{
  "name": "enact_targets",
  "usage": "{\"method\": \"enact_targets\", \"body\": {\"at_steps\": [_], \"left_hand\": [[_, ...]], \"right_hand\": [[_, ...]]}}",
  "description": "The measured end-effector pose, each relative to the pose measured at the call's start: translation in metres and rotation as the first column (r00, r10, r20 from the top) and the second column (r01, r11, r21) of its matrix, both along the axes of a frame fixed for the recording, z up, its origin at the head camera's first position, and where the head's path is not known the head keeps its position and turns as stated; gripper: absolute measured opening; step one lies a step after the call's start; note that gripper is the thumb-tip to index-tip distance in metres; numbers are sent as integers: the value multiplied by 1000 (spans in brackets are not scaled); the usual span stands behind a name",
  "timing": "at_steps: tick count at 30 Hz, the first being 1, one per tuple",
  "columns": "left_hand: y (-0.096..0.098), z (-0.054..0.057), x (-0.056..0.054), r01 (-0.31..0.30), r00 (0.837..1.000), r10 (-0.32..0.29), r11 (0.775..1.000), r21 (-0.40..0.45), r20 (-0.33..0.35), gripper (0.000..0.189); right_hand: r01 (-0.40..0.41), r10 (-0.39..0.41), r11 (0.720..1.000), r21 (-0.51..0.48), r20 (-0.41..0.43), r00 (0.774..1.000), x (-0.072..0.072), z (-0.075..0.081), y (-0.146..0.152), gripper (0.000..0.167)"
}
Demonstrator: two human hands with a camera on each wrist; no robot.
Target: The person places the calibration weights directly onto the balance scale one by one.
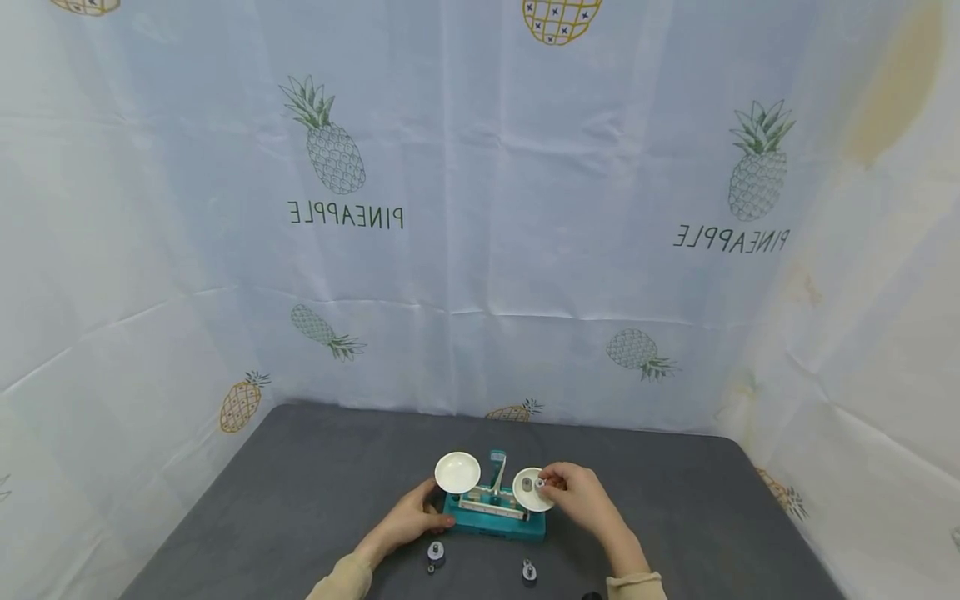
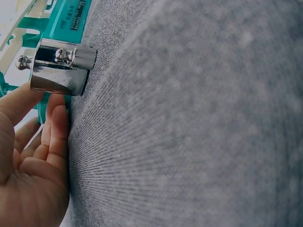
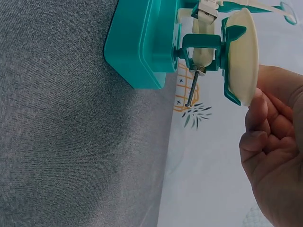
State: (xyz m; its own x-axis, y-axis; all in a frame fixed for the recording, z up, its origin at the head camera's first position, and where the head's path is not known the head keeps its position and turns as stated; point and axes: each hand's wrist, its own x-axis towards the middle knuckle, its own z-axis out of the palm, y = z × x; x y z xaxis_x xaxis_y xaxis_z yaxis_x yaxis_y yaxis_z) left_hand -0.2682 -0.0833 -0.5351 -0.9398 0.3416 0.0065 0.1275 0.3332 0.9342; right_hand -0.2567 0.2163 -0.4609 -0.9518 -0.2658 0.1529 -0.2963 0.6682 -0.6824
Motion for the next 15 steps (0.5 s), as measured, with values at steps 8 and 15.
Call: {"method": "enact_targets", "body": {"at_steps": [8, 15], "left_hand": [[0, -1, 0, 1, 1000, -1, 1000, 7, -6, 60], [0, -1, 0, 1, 1000, -1, 1000, 12, 2, 60]], "right_hand": [[-5, 8, 997, 73, -40, 999, -3, 2, -3, 18], [-19, 24, 994, 112, -43, 999, -5, 2, -4, 17]]}}
